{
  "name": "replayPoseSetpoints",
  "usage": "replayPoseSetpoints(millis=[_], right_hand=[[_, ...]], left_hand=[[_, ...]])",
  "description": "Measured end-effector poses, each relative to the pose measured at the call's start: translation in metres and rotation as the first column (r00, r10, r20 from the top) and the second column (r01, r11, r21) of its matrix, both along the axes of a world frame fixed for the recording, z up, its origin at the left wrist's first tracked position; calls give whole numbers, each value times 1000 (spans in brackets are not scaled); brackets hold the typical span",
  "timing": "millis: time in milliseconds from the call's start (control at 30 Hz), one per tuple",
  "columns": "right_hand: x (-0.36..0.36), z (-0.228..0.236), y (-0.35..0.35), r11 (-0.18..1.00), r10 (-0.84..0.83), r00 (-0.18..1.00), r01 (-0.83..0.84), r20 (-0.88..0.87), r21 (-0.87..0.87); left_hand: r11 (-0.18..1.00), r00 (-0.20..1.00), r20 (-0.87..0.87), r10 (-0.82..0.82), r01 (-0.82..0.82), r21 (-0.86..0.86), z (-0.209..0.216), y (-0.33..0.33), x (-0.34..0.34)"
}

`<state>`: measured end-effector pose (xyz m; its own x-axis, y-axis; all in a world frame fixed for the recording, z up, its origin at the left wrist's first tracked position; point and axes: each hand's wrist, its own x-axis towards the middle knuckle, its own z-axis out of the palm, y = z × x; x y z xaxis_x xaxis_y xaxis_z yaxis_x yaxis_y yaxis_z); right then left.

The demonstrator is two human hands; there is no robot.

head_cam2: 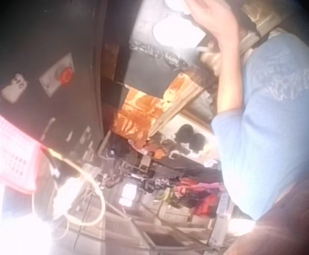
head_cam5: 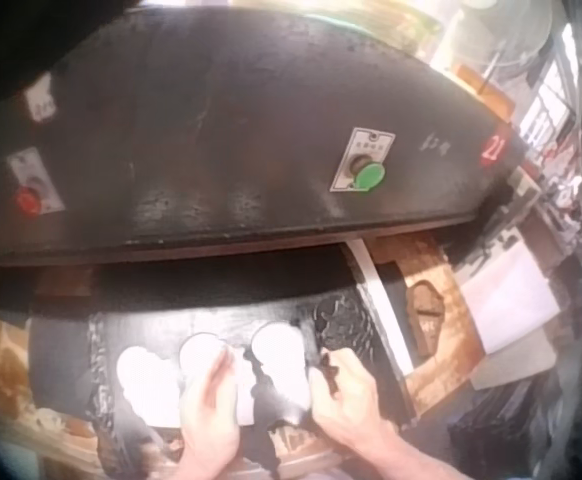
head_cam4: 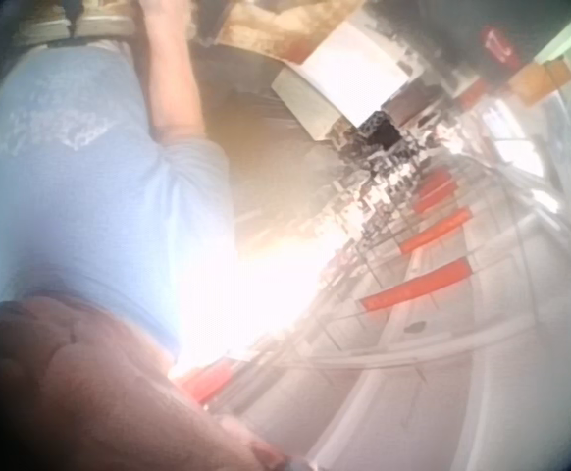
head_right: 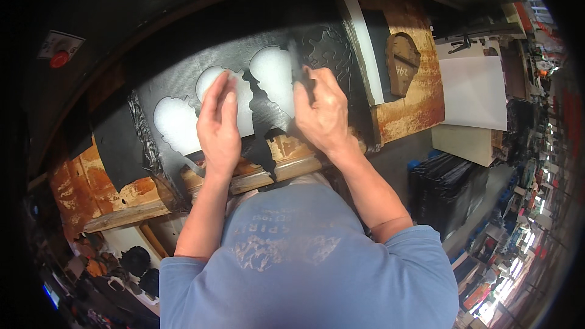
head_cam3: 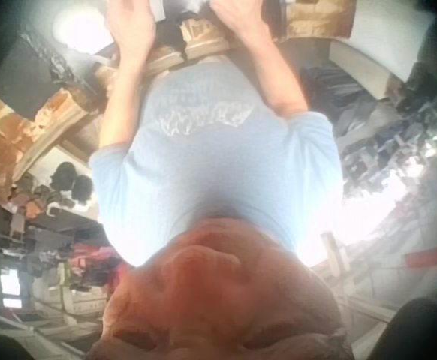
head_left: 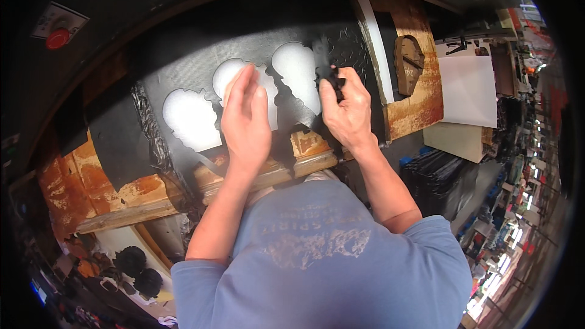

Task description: The person places a large black sheet on a cutting machine, aligns a wooden template, and uses the machine to cut out shapes. They remove the cut pieces and repeat the process with new sheets, collecting the finished cutouts.

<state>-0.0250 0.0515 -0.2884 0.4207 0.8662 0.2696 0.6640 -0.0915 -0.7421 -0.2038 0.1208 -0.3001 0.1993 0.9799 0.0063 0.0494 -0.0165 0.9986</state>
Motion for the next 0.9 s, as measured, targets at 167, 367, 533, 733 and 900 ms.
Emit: replayPoseSetpoints(millis=[167,367,533,733,900], right_hand=[[7,-4,-13,994,-69,987,79,-142,70],[-5,1,-18,992,-64,995,56,71,112],[-16,4,-12,954,189,957,-232,221,190],[9,2,-15,928,348,919,-310,-186,207],[22,-6,-13,989,-55,665,-66,-745,-132]], left_hand=[[906,972,-83,-222,237,350,6,-13,0],[938,937,-45,-348,347,-21,37,-13,18],[749,870,124,-477,476,-461,28,1,35],[669,813,576,-89,477,-570,2,3,29],[646,645,758,101,537,-543,-10,1,16]])
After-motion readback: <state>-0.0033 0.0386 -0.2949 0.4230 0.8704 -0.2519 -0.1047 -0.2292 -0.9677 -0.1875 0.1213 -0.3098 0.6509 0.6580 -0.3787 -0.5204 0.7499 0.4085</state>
